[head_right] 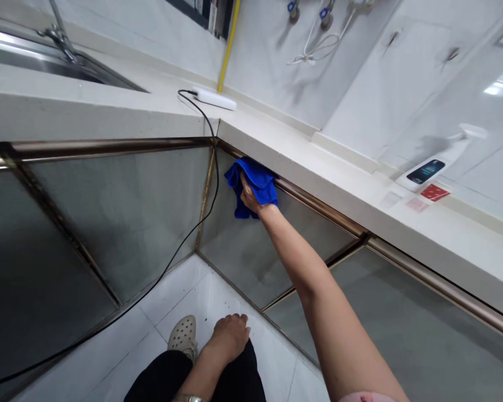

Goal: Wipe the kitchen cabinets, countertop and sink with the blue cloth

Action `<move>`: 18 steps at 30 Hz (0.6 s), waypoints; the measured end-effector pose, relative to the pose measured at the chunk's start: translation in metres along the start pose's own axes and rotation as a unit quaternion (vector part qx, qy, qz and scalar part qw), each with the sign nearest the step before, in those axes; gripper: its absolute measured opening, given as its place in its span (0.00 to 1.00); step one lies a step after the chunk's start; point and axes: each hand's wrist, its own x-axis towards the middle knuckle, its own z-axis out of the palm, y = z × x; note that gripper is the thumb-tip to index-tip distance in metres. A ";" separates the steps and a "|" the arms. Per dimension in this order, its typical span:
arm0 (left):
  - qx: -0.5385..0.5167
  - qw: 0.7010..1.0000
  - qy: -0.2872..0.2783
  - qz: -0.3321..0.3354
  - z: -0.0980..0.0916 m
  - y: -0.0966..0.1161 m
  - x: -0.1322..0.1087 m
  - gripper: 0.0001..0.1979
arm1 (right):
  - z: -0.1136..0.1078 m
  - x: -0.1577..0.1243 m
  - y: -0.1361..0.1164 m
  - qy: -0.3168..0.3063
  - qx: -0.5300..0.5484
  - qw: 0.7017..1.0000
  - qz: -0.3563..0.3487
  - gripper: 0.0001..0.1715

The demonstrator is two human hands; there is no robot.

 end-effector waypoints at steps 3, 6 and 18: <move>-0.004 1.000 0.003 -0.008 0.000 0.000 -0.004 0.26 | -0.002 -0.040 0.020 -0.003 -0.015 1.000 0.017 0.38; -0.008 1.000 0.018 -0.004 0.003 0.000 -0.009 0.26 | -0.005 -0.081 0.043 -0.003 -0.039 0.999 0.017 0.38; 0.003 0.999 0.049 0.005 0.016 0.009 -0.011 0.27 | -0.036 -0.151 0.071 0.004 -0.065 0.997 0.035 0.41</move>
